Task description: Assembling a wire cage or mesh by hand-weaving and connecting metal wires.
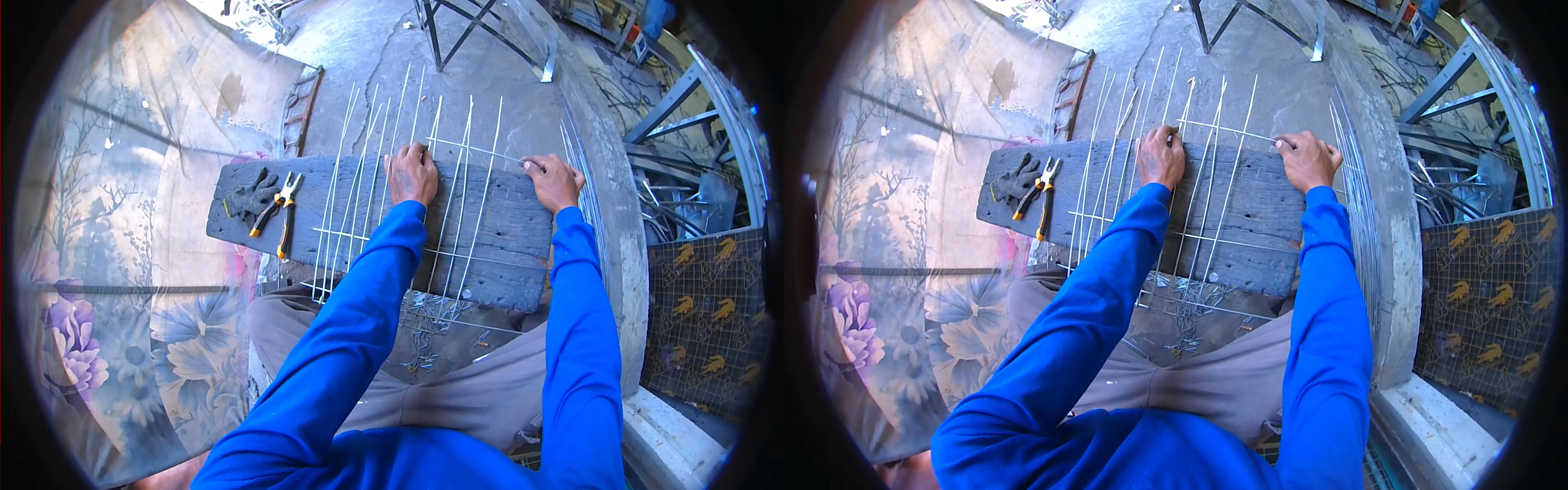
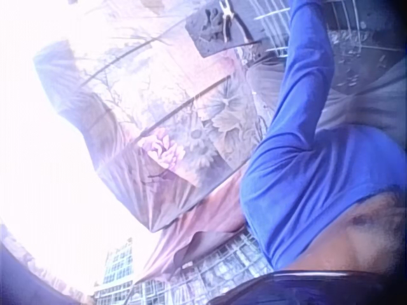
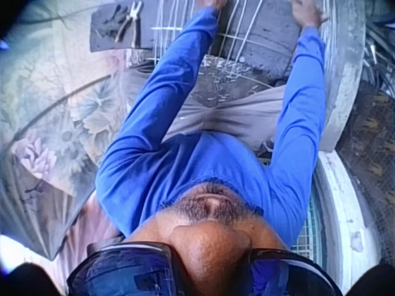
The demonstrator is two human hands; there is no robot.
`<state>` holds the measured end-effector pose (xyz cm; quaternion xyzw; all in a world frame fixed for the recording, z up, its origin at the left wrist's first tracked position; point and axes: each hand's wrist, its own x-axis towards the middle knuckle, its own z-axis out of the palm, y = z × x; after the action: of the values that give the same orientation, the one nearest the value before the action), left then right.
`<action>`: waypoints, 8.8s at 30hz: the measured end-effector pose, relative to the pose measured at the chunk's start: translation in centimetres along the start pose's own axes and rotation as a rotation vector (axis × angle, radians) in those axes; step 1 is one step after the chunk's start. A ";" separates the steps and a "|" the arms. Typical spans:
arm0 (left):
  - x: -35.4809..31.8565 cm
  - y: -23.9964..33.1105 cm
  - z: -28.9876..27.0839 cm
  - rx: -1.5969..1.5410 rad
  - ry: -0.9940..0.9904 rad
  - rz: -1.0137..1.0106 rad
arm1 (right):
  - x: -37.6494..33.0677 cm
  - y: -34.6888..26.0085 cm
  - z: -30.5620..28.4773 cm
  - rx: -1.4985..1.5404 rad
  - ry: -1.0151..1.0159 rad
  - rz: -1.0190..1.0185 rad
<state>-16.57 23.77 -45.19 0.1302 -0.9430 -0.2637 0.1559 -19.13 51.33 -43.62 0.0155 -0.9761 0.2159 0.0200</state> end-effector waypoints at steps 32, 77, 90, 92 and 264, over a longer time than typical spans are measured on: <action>-1.8 0.9 0.9 -0.081 -0.040 0.060 | 1.6 -3.3 -0.1 -0.035 0.043 -0.233; 3.7 -5.6 -2.0 0.021 -0.166 0.251 | 1.4 -3.6 0.2 -0.026 0.043 -0.137; 3.3 -5.3 -2.0 0.187 -0.089 0.250 | 1.2 -5.0 -1.3 -0.130 0.082 -0.140; 3.3 -5.6 -2.0 0.171 -0.083 0.256 | 1.2 -5.1 -1.5 -0.132 0.076 -0.145; 3.6 -8.6 -4.5 0.090 0.153 0.226 | 4.9 -9.5 4.9 0.238 0.034 -0.284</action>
<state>-16.87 13.43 -45.35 0.0496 -0.9479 -0.1913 0.2500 -23.81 40.54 -43.87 0.1519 -0.9311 0.3252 0.0648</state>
